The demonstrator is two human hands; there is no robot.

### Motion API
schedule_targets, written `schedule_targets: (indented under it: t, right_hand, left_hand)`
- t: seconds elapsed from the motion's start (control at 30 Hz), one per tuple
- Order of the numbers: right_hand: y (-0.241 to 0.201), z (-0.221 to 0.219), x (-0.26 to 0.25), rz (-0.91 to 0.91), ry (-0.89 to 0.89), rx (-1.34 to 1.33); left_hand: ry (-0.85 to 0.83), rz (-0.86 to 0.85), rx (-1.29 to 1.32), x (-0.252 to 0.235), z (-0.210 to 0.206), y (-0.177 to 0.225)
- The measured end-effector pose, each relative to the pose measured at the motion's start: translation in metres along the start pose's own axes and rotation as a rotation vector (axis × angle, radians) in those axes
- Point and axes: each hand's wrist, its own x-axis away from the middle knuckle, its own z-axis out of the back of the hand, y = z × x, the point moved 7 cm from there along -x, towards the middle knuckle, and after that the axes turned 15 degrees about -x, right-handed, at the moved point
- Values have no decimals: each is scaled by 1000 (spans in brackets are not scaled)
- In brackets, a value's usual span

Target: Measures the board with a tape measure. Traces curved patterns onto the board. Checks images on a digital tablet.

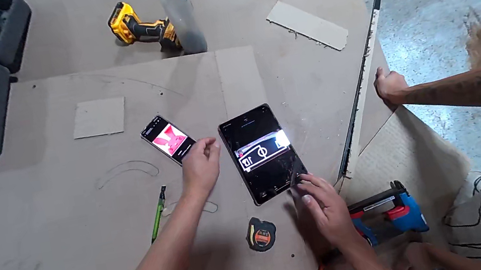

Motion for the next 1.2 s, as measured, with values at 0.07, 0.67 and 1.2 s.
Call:
schedule_targets:
  t: [0.07, 0.67, 1.2]
  right_hand:
    - [5, 8, 5, -18, 12, 10]
    - [0, 5, 18, 17, 0, -54]
    - [20, 27, 27, -278, 196, -73]
  left_hand:
    - [-105, 81, 46, 27, -17, -17]
    - [-272, 189, -129, 48, -57, 9]
    - [-264, 170, -101, 52, -55, 10]
